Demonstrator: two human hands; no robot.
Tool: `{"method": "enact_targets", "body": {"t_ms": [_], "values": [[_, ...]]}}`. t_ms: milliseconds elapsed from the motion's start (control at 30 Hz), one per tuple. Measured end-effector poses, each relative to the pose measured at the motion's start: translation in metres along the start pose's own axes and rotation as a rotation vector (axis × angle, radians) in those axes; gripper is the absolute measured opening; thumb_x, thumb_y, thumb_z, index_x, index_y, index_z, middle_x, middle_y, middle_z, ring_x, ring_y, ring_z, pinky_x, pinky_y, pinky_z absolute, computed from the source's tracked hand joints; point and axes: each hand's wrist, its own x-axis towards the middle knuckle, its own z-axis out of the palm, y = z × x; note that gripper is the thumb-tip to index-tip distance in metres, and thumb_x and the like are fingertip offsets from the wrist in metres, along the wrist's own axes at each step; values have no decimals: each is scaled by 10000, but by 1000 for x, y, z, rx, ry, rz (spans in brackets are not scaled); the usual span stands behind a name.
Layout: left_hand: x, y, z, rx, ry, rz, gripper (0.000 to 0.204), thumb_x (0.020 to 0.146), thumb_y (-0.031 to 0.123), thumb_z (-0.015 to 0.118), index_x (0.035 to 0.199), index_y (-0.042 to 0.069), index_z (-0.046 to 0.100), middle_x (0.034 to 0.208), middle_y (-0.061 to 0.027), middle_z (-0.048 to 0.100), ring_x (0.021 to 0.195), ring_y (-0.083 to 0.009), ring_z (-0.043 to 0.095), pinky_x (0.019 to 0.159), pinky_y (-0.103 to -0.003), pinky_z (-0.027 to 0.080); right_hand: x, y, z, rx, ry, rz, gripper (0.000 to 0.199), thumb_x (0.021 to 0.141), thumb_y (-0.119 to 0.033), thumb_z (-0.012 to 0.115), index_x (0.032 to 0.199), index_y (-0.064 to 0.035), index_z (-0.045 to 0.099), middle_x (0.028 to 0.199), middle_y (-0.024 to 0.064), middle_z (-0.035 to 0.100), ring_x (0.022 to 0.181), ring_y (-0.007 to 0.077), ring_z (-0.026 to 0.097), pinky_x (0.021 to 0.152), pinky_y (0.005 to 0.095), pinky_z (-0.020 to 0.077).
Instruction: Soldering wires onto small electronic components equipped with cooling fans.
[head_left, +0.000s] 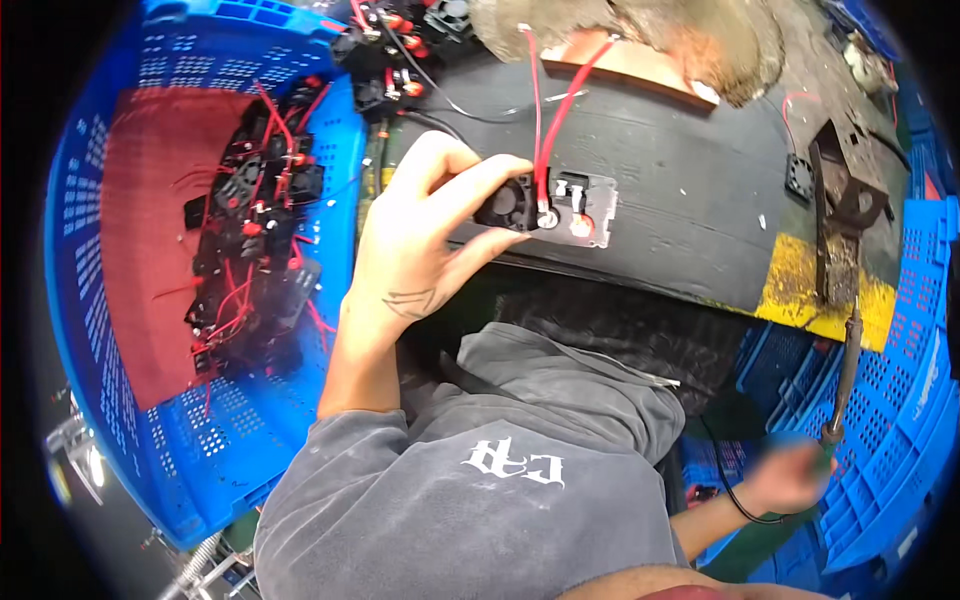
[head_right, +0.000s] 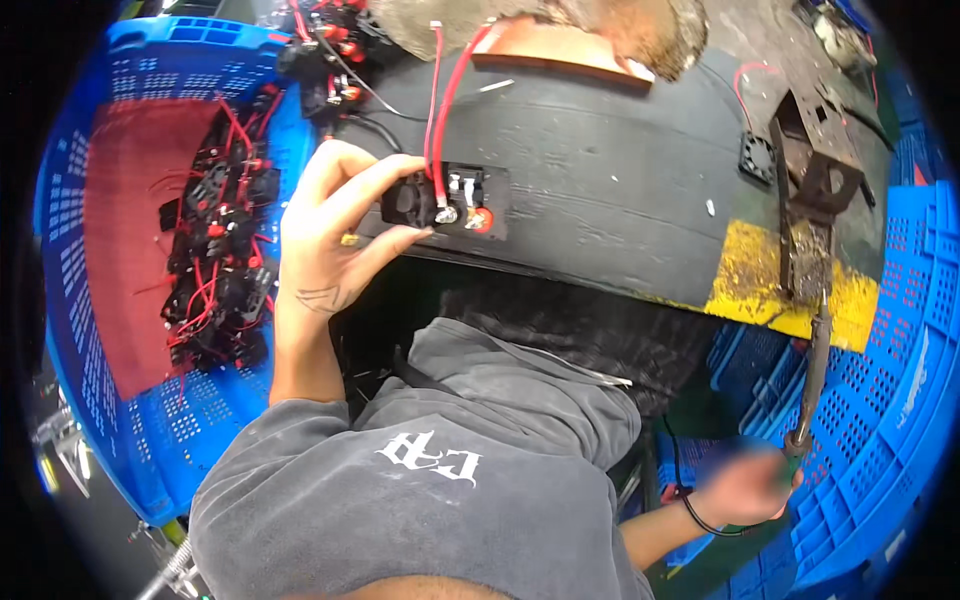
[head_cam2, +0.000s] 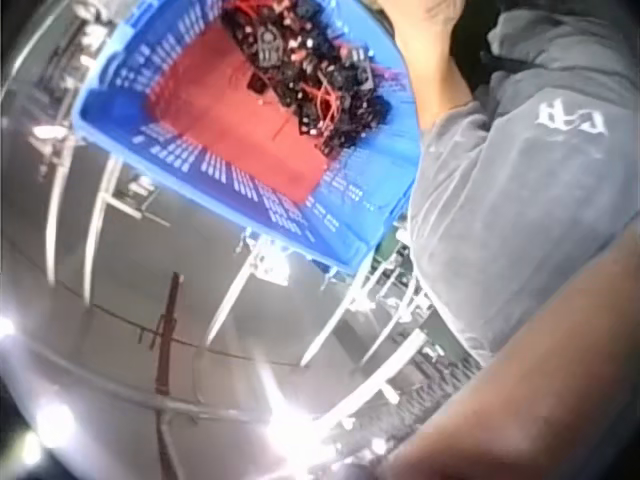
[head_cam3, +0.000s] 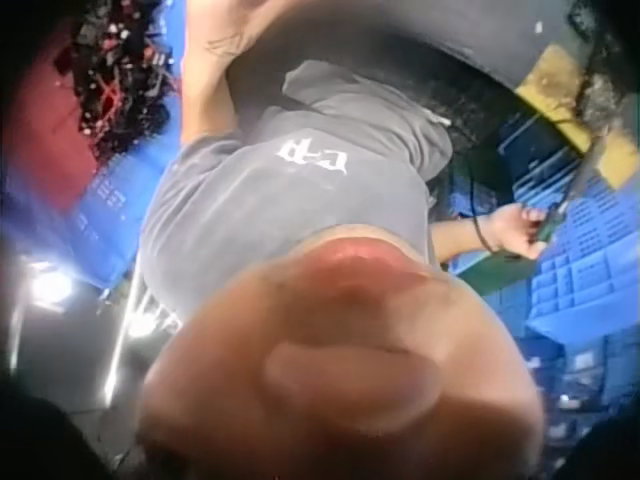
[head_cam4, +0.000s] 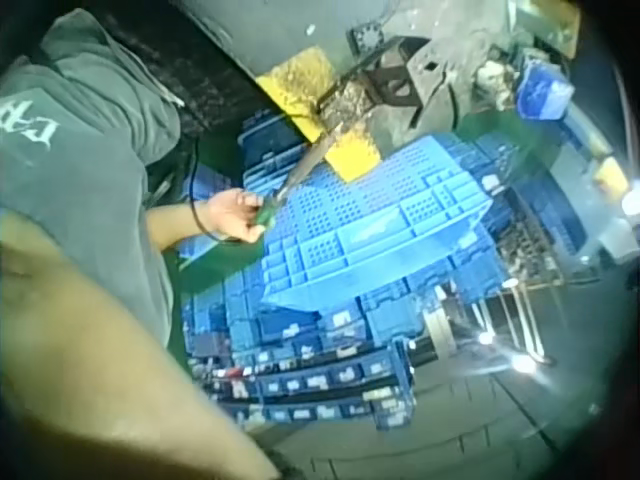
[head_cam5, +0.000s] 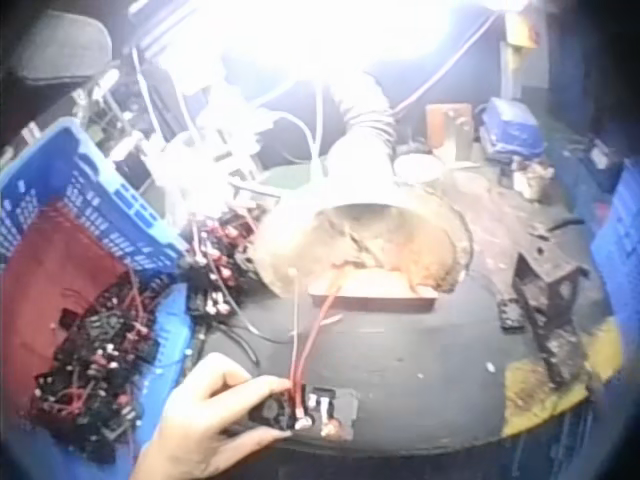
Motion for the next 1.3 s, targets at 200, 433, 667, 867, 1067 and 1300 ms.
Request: {"method": "enact_targets", "body": {"t_ms": [200,433,667,867,1067,1300], "values": [[-11,-18,-61,225,187,-62,513,584,51,810,1077,59,671,828,-50,493,731,-189,494,631,-303,429,14,16,15,-80,-89,35,303,879,-299,576,1108,-113,649,966,157,639,764,181,560,578,217,424],[-2,-41,-100,360,450,-196,459,700,20,786,1140,35,657,847,34,430,594,-31,325,525,-189,300,17,31,34,-48,-12,-32,297,902,-275,568,1098,-63,636,909,156,649,751,183,562,606,223,437],[50,-31,-98,250,520,-9,472,667,51,816,1117,53,672,846,18,434,603,-44,350,503,-192,306,13,37,31,-101,-10,-67,301,919,-291,558,1094,-50,604,955,123,643,768,181,575,601,222,461],[103,-38,-84,154,418,127,471,673,64,812,1121,48,666,783,25,442,585,-53,350,512,-211,309,6,38,34,-131,90,-81,316,920,-294,557,1076,-21,574,878,117,633,762,169,570,613,215,459],[152,-74,-72,-282,356,81,507,729,51,787,1210,44,627,705,50,427,614,-34,367,539,-189,322,8,35,35,-158,53,-44,331,923,-311,554,1077,-19,573,880,123,642,754,149,581,595,202,454],[185,-73,-72,-89,307,253,494,769,130,767,1241,121,618,696,48,440,610,-44,383,542,-204,349,12,39,31,-210,71,-74,346,936,-337,532,1090,-29,572,890,143,659,694,117,585,562,181,422]]}}
